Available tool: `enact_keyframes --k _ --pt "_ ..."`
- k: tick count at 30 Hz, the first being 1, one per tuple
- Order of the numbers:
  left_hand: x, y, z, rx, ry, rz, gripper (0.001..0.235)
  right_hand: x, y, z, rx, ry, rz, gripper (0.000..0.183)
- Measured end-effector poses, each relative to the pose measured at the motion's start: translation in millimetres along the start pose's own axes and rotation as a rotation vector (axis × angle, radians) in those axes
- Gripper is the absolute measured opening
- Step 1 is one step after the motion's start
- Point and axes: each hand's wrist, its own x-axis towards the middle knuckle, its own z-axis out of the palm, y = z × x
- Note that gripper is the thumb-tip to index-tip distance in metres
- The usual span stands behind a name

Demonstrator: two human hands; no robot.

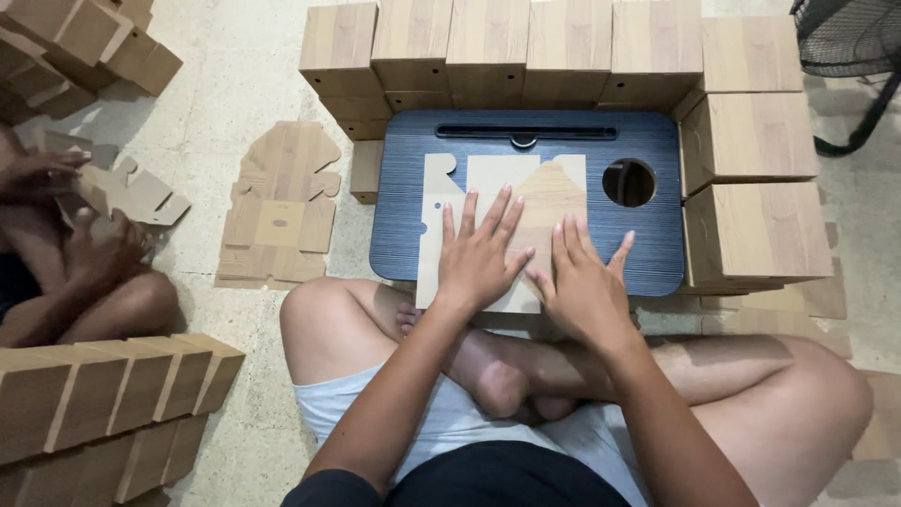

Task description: The person is folding and assembling cardboard boxes from flat templates on a small lap desk while sitting on the floor.

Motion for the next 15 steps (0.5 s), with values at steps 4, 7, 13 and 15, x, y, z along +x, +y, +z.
enact_keyframes --k 4,7,13,15 --pt "-4 3 -3 -0.016 0.003 -0.008 0.071 -25 -4 -19 0.030 -0.074 0.015 0.069" --pt "-1 3 -1 0.010 0.020 0.007 0.071 -26 -3 -13 0.083 0.155 -0.037 0.082" --pt "7 2 11 -0.008 0.024 0.037 0.070 -20 -14 -1 0.112 0.191 -0.021 0.108" --pt "6 -2 9 -0.110 0.058 0.062 0.072 -19 -13 -1 0.112 0.219 -0.031 0.100"
